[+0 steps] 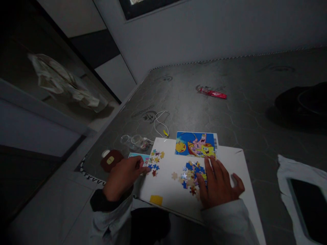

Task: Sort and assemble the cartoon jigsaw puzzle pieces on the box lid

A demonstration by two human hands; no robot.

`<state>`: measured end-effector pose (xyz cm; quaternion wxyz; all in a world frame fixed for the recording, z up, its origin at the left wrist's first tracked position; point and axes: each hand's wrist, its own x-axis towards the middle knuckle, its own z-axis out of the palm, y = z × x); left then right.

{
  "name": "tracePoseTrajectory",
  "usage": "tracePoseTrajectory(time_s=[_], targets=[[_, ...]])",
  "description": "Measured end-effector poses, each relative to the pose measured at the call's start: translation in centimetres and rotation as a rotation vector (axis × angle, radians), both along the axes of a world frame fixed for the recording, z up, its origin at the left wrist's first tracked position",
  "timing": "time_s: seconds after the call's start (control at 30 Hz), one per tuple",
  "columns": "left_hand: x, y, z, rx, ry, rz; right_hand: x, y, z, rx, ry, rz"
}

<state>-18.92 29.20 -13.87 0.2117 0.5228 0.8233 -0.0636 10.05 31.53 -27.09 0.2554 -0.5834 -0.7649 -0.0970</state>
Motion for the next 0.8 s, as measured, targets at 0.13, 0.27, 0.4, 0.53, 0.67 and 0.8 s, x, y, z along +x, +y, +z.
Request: tracePoseTrajectory(time_s=[0.13,0.27,0.4,0.53,0.67,0.8], targets=[[1.1,0.4,-0.4,0.006,-0.059,-0.061,0.1,0.0,-0.1,0.005,0.002,-0.003],[1.1,0.4,-0.5,-0.005,-0.051,-0.048,0.1,0.1,-0.1,0.016,-0.022,0.003],[0.3,0.0,0.0,0.014,-0.010,0.006,0.0,0.2,-0.1,0.060,-0.052,-0.004],[-0.6,-0.3,0.2,0.018,0.048,0.045,0.0,0.1,0.0,0.044,-0.040,-0.004],[-0.7,-0.4,-0.2,-0.012,0.046,0.017,0.0,0.1,0.0,0.049,-0.055,-0.006],[-0.6,-0.4,-0.2,-0.013,0.028,0.003,0.0,0.2,0.1,0.065,-0.059,0.001]])
